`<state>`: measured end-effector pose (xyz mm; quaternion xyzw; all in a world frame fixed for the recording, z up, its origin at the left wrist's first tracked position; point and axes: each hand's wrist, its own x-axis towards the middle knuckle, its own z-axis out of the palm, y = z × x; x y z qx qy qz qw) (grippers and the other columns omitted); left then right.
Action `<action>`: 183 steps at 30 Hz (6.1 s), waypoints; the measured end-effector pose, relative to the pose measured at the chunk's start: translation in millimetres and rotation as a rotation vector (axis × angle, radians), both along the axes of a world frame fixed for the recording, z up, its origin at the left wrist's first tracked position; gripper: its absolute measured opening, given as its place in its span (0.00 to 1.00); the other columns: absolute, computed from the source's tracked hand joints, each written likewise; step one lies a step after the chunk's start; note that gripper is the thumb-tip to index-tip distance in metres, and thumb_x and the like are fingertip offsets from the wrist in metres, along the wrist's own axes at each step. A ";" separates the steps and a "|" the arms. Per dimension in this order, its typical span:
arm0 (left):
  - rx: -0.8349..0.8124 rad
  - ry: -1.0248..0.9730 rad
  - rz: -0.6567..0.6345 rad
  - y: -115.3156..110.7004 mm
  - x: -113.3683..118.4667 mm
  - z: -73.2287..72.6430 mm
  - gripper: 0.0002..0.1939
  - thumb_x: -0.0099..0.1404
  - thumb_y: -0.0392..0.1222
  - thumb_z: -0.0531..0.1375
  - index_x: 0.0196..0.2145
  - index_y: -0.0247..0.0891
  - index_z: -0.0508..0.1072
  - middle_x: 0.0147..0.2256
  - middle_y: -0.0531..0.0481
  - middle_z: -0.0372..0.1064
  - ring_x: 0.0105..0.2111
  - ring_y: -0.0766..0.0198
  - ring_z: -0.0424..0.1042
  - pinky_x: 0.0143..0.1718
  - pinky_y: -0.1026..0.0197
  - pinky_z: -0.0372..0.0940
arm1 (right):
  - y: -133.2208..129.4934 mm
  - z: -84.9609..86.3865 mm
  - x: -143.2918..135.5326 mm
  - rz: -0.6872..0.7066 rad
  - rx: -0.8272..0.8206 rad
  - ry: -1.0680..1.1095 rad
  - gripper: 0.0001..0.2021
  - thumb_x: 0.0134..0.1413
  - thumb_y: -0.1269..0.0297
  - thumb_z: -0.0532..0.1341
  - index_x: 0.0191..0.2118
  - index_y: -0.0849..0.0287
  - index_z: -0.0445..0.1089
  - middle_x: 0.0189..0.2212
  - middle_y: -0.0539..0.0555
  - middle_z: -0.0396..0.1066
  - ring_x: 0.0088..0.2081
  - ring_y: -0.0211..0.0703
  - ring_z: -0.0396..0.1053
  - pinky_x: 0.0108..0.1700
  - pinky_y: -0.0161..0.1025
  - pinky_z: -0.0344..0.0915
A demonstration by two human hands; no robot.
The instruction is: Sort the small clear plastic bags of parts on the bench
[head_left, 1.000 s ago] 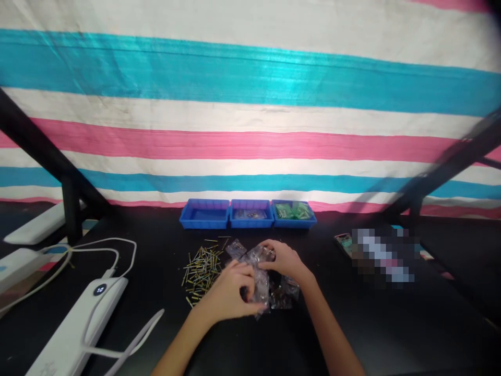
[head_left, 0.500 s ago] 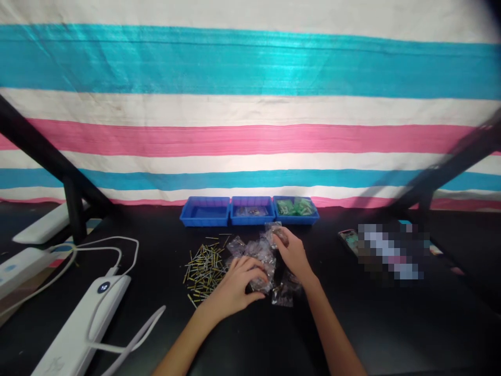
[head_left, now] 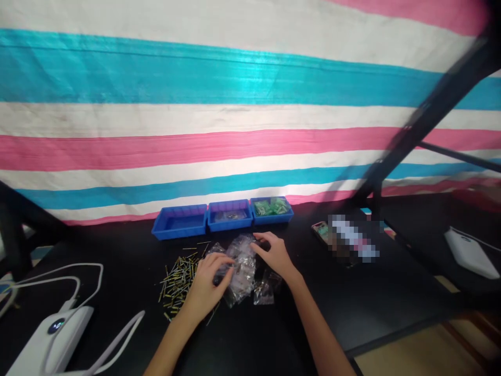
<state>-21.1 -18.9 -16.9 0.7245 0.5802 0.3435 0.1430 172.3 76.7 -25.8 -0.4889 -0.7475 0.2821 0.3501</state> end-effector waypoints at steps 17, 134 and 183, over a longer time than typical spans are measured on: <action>0.027 -0.090 -0.003 -8.4 15.6 7.9 0.09 0.62 0.38 0.52 0.38 0.41 0.70 0.38 0.48 0.68 0.42 0.60 0.66 0.44 0.56 0.59 | -19.1 -0.2 -24.1 0.087 0.101 -0.171 0.10 0.45 0.63 0.63 0.37 0.50 0.73 0.39 0.51 0.68 0.44 0.44 0.63 0.51 0.44 0.50; 0.088 -0.286 0.211 0.8 -9.6 6.3 0.09 0.60 0.46 0.56 0.33 0.39 0.72 0.30 0.50 0.70 0.29 0.65 0.68 0.32 0.63 0.63 | 5.2 -25.6 230.5 -0.761 0.444 -0.540 0.19 0.50 0.55 0.51 0.43 0.59 0.68 0.34 0.57 0.70 0.36 0.50 0.65 0.40 0.44 0.52; 0.150 0.069 0.027 11.0 -16.4 -21.4 0.10 0.62 0.43 0.54 0.38 0.44 0.73 0.41 0.47 0.63 0.41 0.62 0.68 0.40 0.62 0.67 | 12.8 -41.6 234.9 -0.487 0.440 -0.502 0.15 0.53 0.53 0.53 0.41 0.52 0.70 0.46 0.53 0.67 0.47 0.49 0.61 0.50 0.46 0.51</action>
